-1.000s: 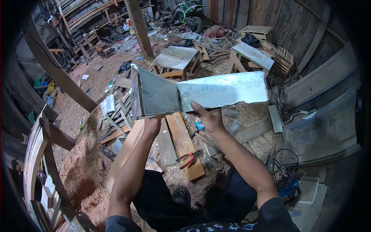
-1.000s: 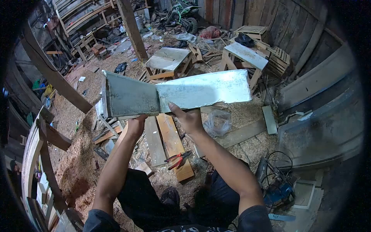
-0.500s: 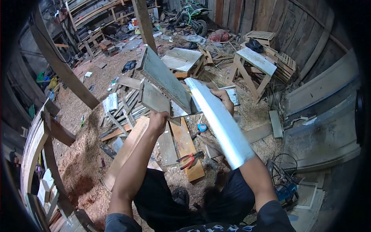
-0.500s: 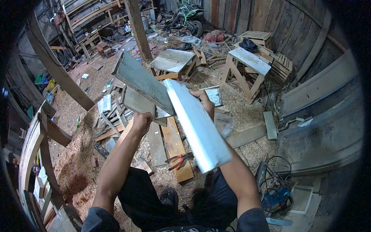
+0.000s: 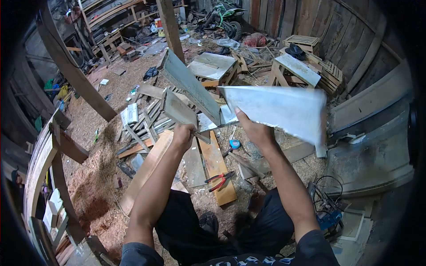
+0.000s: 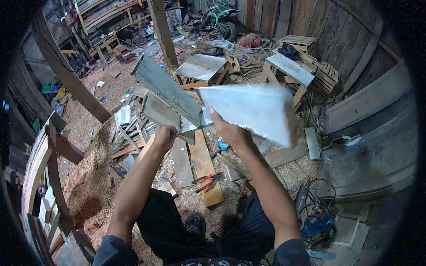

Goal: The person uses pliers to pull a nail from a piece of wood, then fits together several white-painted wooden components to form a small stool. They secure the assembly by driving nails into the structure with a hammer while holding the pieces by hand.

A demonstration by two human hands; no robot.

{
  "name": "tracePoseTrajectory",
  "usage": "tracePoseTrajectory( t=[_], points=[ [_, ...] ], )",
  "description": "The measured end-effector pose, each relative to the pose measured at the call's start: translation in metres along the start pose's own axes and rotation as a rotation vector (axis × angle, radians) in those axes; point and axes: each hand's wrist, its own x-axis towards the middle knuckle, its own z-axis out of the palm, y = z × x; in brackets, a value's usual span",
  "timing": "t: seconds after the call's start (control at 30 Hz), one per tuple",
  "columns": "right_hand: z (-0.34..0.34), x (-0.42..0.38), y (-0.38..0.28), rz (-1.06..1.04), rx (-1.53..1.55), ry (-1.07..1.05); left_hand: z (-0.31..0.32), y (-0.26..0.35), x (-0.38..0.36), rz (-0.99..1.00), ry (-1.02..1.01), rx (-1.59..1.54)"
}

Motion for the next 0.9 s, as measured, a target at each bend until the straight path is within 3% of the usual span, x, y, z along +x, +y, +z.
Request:
tracePoseTrajectory(
  t=[0.07,0.17,0.2,0.3,0.43,0.53,0.63,0.7,0.77,0.9],
  points=[
    [-0.015,0.004,-0.017,0.006,-0.056,-0.143,-0.009,-0.008,0.009,0.024,-0.026,-0.008],
    [-0.018,0.005,-0.003,0.155,0.328,-0.167,-0.006,-0.003,0.005,0.03,-0.006,-0.009],
    [-0.024,0.009,0.0,0.359,0.655,-0.248,-0.003,0.001,0.002,0.028,0.011,-0.008],
    [-0.057,0.011,0.007,0.29,0.854,-0.447,0.004,0.004,-0.001,0.115,-0.018,-0.036],
    [-0.066,0.025,0.033,0.432,0.912,-0.178,0.003,0.002,0.0,0.078,-0.009,-0.03],
    [-0.062,0.039,0.044,0.425,1.0,0.159,0.001,0.002,-0.001,0.032,-0.034,0.004],
    [-0.064,0.037,0.058,0.593,1.188,0.255,0.003,0.001,0.003,0.042,-0.041,0.006],
    [-0.064,0.042,0.067,0.438,1.444,0.061,0.004,0.0,0.004,0.044,-0.033,0.0],
    [-0.06,0.041,0.072,0.371,1.487,-0.062,0.006,0.001,0.004,0.037,-0.056,-0.016],
    [-0.054,0.032,0.04,0.378,1.429,-0.102,0.006,0.004,0.0,-0.027,-0.034,0.059]
  ],
)
